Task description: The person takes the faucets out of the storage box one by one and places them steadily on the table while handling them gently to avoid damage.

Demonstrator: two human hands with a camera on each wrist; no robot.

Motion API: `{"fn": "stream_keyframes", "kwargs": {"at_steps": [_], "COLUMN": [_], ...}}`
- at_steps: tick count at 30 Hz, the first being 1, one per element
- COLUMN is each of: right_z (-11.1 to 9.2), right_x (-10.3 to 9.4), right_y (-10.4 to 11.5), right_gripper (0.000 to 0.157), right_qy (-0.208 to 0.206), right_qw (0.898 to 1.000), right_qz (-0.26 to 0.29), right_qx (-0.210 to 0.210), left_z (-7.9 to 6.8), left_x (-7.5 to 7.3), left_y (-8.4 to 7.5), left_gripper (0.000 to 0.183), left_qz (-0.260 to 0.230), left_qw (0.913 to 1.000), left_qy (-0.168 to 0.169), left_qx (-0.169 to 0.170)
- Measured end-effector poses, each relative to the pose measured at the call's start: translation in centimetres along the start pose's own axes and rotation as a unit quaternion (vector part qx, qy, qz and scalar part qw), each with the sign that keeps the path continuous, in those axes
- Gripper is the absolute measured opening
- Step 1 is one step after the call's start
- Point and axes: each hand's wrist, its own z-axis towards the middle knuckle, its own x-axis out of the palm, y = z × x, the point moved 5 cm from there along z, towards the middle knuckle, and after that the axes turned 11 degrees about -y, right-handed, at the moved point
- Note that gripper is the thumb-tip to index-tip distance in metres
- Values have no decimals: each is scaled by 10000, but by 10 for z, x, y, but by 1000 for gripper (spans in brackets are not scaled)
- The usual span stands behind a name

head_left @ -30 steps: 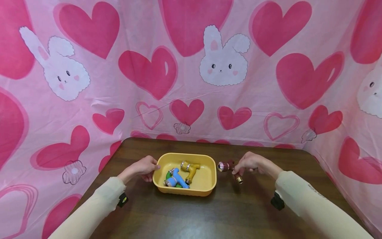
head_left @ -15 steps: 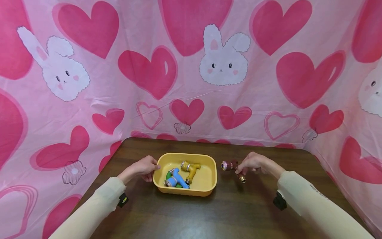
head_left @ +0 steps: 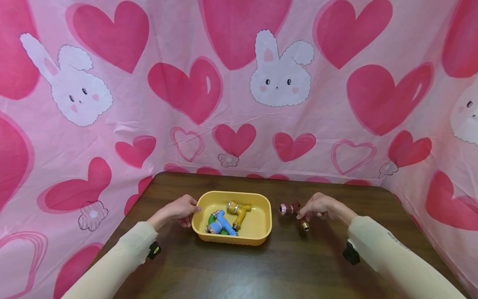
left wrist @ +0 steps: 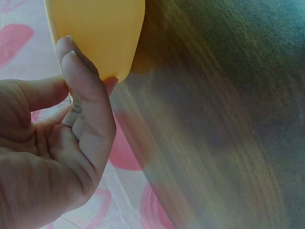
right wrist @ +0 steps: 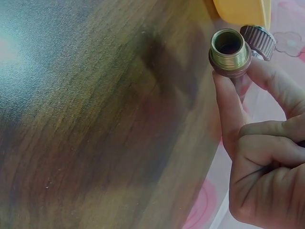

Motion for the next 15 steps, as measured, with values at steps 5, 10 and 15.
{"fn": "stream_keyframes", "kwargs": {"at_steps": [5,10,15], "right_z": [2,4,4], "right_x": [0,0,0], "right_y": [-4,-6,-7], "right_gripper": [17,17,16], "right_qy": [-10,-14,3], "right_qw": [9999,9999,9997], "right_qz": [104,148,224], "right_qx": [69,34,35], "left_z": [1,1,1], "left_x": [1,1,1], "left_y": [1,1,1], "left_gripper": [20,20,20], "left_qz": [-43,-59,-68], "left_qw": [10000,10000,9999], "left_qy": [-19,-22,-34], "left_qx": [-29,-71,-96]}}
